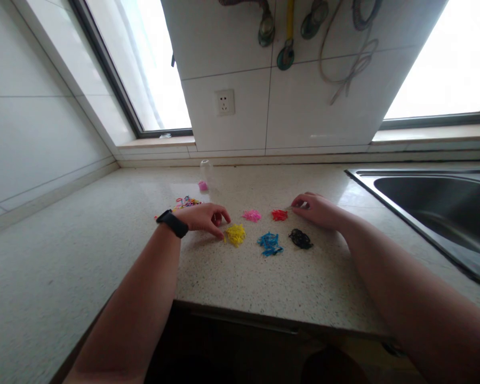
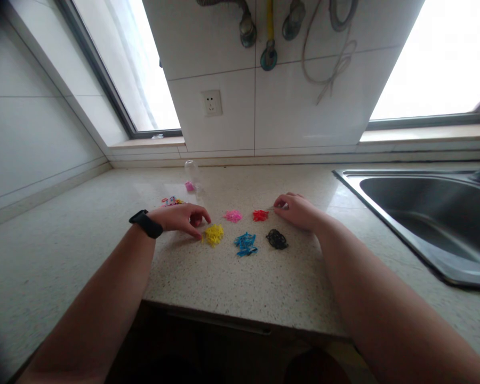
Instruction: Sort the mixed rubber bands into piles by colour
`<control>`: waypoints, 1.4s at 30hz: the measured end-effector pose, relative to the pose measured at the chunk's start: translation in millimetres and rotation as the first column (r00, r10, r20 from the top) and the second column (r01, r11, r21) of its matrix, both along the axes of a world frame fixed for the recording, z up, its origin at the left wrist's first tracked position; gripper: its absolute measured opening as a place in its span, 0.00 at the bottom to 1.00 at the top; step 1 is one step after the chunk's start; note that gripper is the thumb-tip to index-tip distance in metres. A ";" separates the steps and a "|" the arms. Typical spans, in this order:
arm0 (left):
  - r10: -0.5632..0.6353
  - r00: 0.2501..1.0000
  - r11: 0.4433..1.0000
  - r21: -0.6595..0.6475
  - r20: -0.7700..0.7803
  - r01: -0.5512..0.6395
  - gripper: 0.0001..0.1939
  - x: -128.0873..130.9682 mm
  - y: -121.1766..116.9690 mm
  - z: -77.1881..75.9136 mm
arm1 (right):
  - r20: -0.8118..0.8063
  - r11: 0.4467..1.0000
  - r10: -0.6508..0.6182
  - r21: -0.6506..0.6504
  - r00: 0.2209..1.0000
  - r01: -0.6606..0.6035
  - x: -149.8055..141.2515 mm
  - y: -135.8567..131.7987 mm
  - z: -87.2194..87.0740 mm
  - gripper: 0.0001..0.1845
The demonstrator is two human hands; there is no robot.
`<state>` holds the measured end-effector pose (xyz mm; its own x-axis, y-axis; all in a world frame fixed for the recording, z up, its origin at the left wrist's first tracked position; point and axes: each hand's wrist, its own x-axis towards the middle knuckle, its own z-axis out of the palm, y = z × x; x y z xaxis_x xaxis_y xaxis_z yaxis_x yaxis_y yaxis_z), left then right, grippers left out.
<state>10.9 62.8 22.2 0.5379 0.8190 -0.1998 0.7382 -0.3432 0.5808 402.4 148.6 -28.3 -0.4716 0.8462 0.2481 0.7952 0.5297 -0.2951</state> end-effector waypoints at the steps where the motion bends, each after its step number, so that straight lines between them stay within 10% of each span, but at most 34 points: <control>1: -0.006 1.000 1.000 0.015 0.000 0.006 0.29 1.1 0.4 -0.7 | 0.000 1.000 0.001 0.000 1.000 -0.001 -0.1 0.1 -0.1 0.10; 20: 0.078 0.987 0.981 0.163 0.144 -0.101 0.20 5.1 -0.1 6.1 | -0.009 1.000 0.010 -0.013 1.000 -0.010 -0.7 -1.2 0.7 0.11; 42: 0.347 0.629 0.645 0.309 0.696 -0.699 0.16 -50.9 16.7 5.8 | -0.151 0.995 0.049 0.092 0.987 -0.035 -2.3 0.9 -3.8 0.13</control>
